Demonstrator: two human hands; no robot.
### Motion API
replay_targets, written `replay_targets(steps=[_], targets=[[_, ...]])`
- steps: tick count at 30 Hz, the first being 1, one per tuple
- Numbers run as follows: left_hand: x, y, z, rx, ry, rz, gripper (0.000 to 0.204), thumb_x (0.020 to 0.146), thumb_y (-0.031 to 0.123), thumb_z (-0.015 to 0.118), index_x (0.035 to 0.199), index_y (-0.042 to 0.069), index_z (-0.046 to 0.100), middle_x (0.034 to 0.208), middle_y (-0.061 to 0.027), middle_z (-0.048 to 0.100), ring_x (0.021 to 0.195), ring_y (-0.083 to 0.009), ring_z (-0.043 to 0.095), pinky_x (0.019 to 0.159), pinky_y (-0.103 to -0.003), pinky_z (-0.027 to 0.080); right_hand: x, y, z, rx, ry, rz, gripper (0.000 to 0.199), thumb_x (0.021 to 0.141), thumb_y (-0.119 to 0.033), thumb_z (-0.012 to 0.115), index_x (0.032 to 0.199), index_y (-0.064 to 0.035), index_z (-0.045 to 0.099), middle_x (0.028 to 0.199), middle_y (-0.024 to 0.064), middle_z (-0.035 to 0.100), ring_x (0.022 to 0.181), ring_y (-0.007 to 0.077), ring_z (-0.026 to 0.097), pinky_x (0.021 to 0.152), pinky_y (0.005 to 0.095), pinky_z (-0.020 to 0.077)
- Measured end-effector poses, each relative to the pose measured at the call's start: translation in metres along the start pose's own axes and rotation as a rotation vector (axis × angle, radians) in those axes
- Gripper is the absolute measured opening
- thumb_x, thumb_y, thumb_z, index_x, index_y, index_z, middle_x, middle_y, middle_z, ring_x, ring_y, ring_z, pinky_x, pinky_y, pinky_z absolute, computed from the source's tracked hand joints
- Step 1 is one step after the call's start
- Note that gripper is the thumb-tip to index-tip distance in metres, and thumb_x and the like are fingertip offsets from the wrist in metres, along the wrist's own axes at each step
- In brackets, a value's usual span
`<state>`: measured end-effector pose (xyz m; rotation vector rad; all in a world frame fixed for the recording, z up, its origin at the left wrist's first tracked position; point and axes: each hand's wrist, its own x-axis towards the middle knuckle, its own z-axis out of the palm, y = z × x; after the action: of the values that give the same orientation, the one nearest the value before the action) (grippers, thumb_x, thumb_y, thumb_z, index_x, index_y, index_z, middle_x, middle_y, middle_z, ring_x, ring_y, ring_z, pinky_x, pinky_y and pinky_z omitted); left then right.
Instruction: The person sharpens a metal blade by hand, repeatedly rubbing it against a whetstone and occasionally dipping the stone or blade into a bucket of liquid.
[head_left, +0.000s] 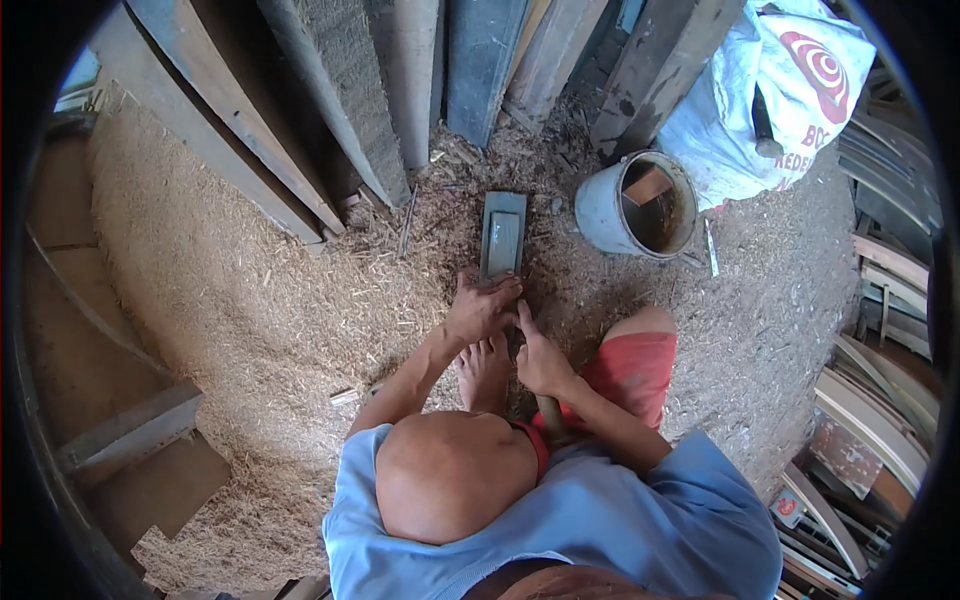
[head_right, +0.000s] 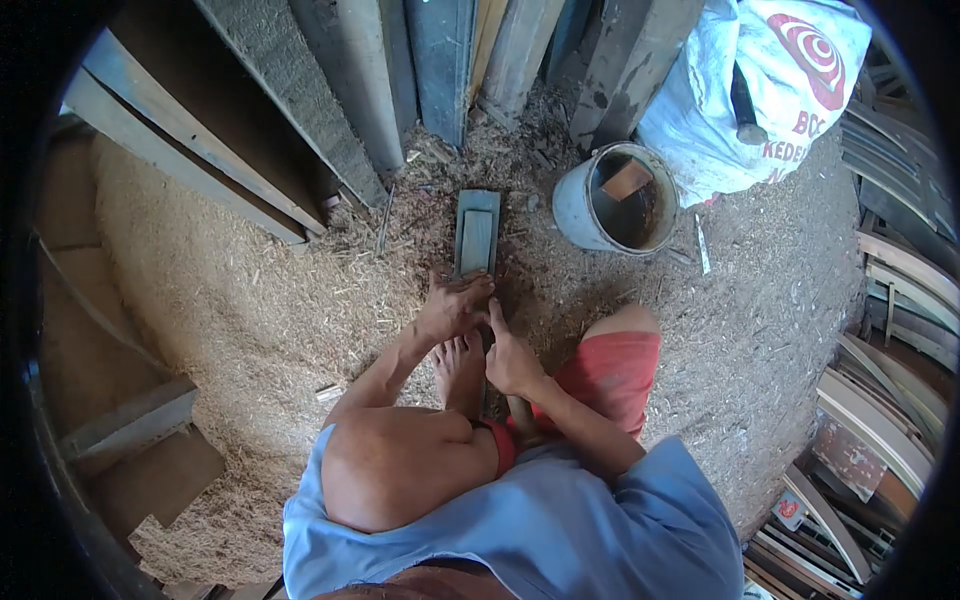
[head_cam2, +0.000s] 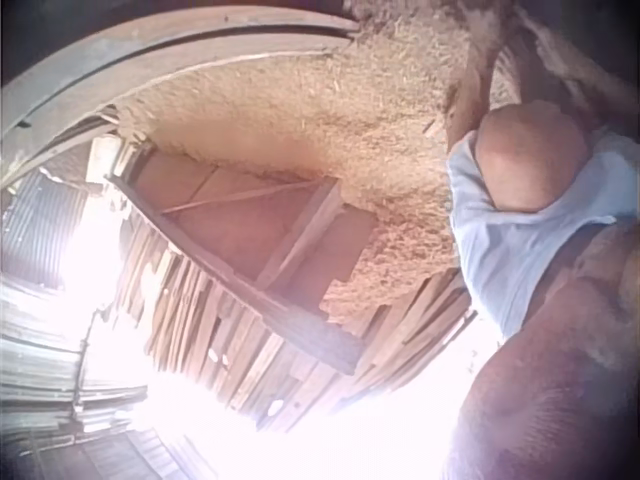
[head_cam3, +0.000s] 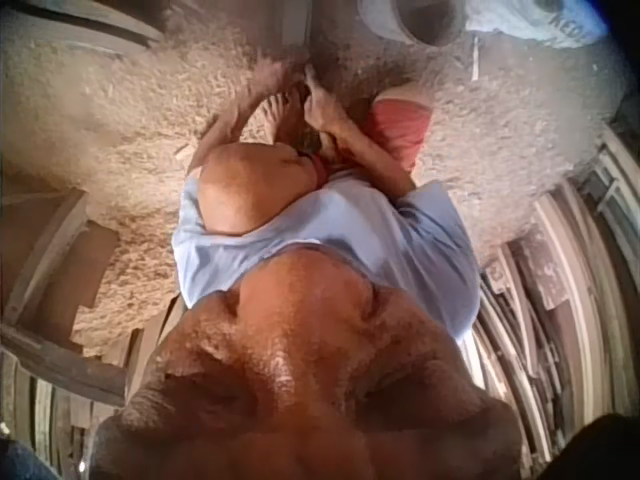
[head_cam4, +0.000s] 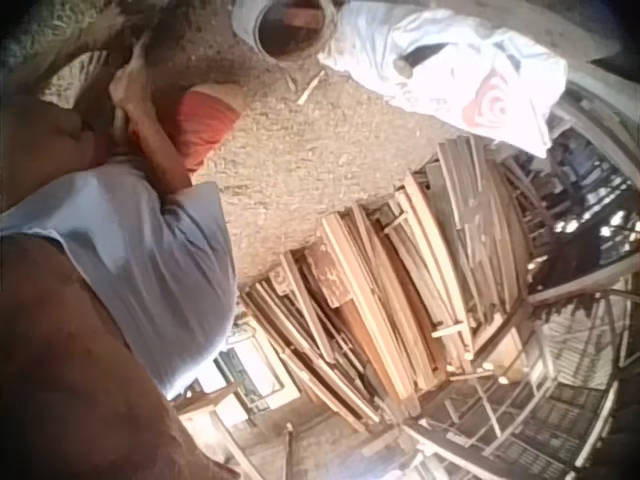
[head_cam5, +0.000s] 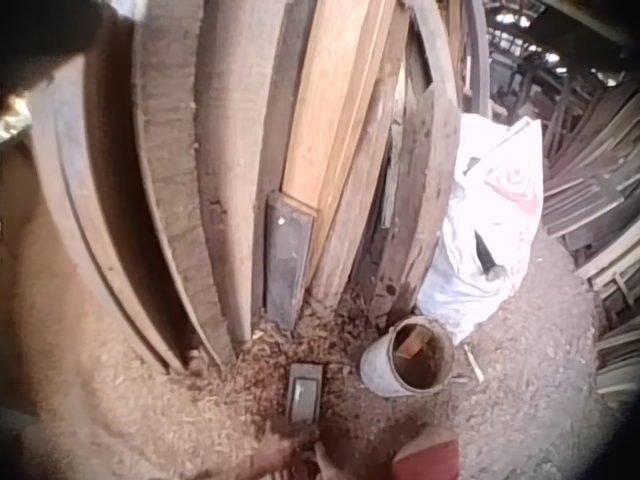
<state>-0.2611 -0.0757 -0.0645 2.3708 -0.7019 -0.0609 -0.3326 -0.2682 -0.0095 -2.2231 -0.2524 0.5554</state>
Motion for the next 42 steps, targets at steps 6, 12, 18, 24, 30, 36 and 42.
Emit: replay_targets(steps=[6, 12, 18, 24, 30, 36, 42], targets=[[0.096, -0.052, -0.072, -0.025, -0.18, -0.114, 0.055, 0.072, 0.036, 0.09, 0.122, 0.019, 0.072, 0.131, -0.003, 0.071, 0.122, -0.0202, 0.064, 0.111, -0.048, 0.034, 0.12, -0.05, -0.064, 0.152, -0.196, 0.319, 0.076, 0.095, -0.005, 0.047, 0.163, -0.0086, 0.015, 0.11, 0.0219, 0.069, 0.062, 0.0287, 0.07, 0.058, 0.0408, 0.0577], [0.029, -0.005, -0.025, -0.072, -0.058, -0.128, 0.059, 0.07, 0.04, 0.091, 0.122, 0.02, 0.072, 0.132, -0.0014, 0.07, 0.124, -0.0209, 0.064, 0.109, -0.051, 0.033, 0.04, -0.015, -0.04, 0.208, -0.188, 0.229, 0.076, 0.094, -0.008, 0.049, 0.163, -0.0085, 0.018, 0.101, 0.0327, 0.07, 0.07, 0.0373, 0.072, 0.066, 0.0475, 0.0587], [0.05, -0.038, -0.027, 0.061, -0.011, 0.024, 0.057, 0.072, 0.046, 0.087, 0.12, 0.021, 0.072, 0.13, -0.0048, 0.069, 0.117, -0.0227, 0.065, 0.107, -0.054, 0.033, 0.061, -0.027, -0.029, 0.001, -0.082, 0.127, 0.077, 0.091, -0.006, 0.048, 0.162, -0.0052, 0.019, 0.11, 0.0337, 0.069, 0.079, 0.041, 0.073, 0.073, 0.0492, 0.0591], [0.083, -0.042, -0.066, -0.034, -0.211, -0.244, 0.069, 0.067, 0.051, 0.09, 0.126, 0.02, 0.072, 0.138, -0.0048, 0.067, 0.13, -0.0218, 0.06, 0.114, -0.055, 0.029, 0.107, -0.078, -0.091, 0.278, -0.393, 0.462, 0.076, 0.092, -0.002, 0.047, 0.162, -0.0016, 0.017, 0.115, 0.0352, 0.067, 0.077, 0.0391, 0.074, 0.068, 0.0438, 0.0599], [0.001, 0.0, -0.002, -0.04, -0.077, -0.07, 0.066, 0.067, 0.043, 0.091, 0.126, 0.019, 0.072, 0.138, -0.0048, 0.067, 0.131, -0.0212, 0.059, 0.114, -0.057, 0.028, -0.003, -0.007, -0.003, -0.08, 0.036, -0.027, 0.081, 0.091, -0.003, 0.048, 0.162, 0.0004, 0.01, 0.131, 0.0297, 0.063, 0.105, 0.0508, 0.066, 0.095, 0.0501, 0.0526], [0.099, -0.066, -0.068, -0.061, -0.227, -0.252, 0.062, 0.064, 0.038, 0.093, 0.12, 0.02, 0.073, 0.133, -0.0025, 0.07, 0.119, -0.0271, 0.065, 0.11, -0.053, 0.032, 0.115, -0.074, -0.076, 0.269, -0.254, 0.471, 0.073, 0.096, -0.004, 0.044, 0.164, -0.0168, 0.02, 0.081, 0.0121, 0.065, 0.05, 0.0209, 0.062, 0.048, 0.0384, 0.0548], [0.014, 0.004, -0.018, 0.002, -0.094, -0.085, 0.061, 0.071, 0.043, 0.088, 0.125, 0.02, 0.07, 0.13, -0.0039, 0.069, 0.122, -0.0221, 0.063, 0.11, -0.05, 0.031, 0.015, -0.016, -0.028, 0.165, -0.144, 0.215, 0.078, 0.093, -0.002, 0.047, 0.164, -0.0122, 0.016, 0.118, 0.0223, 0.07, 0.066, 0.0337, 0.07, 0.063, 0.0447, 0.0587]])
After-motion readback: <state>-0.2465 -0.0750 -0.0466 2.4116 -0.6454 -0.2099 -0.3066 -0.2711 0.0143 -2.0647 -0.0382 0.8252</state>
